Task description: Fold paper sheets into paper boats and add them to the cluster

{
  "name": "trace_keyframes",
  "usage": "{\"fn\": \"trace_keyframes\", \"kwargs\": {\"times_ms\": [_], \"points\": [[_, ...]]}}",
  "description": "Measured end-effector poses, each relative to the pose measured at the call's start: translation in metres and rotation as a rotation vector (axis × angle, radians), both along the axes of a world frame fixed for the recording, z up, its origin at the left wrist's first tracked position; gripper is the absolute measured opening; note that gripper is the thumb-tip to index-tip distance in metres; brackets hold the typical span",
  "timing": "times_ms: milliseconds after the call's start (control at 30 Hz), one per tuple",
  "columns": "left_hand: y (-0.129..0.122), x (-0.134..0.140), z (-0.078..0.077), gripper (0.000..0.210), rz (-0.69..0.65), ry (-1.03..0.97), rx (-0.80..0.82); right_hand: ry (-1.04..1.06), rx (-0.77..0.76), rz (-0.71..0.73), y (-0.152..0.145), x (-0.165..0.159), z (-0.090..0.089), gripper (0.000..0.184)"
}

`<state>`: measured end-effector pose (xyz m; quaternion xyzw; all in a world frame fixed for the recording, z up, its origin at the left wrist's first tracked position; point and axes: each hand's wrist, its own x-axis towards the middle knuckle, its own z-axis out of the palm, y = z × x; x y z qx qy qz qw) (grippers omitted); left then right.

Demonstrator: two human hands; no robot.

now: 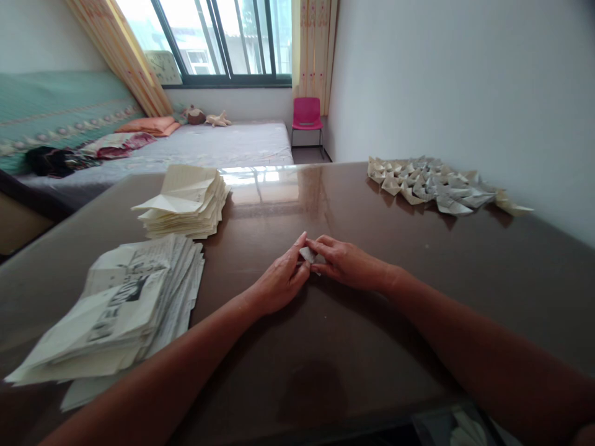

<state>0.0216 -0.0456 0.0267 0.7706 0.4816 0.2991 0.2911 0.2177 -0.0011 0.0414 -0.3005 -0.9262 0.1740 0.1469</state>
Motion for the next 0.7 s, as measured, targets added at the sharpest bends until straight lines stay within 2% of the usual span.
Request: {"fn": "trace_keyframes", "kwargs": {"times_ms": [133,333,533,633,700], "points": [[0.000,0.000,0.001,0.062,-0.012,0.002,0.002,-0.013,-0.002,0.002,-0.001,0.001,0.002,0.051],[0.000,0.001,0.001,0.063,-0.011,0.008,0.026,-0.095,0.078,-0.055,-0.008,-0.002,0.007,0.047],[-0.002,0.007,-0.002,0.061,0.001,0.005,0.061,-0.202,0.171,-0.179,-0.019,-0.011,0.012,0.039],[-0.002,0.014,-0.003,0.059,0.052,-0.013,0.069,-0.208,0.253,-0.244,-0.021,-0.016,0.011,0.032],[-0.001,0.018,-0.005,0.056,0.086,-0.024,0.079,-0.186,0.254,-0.277,-0.020,-0.018,0.007,0.030]]}}
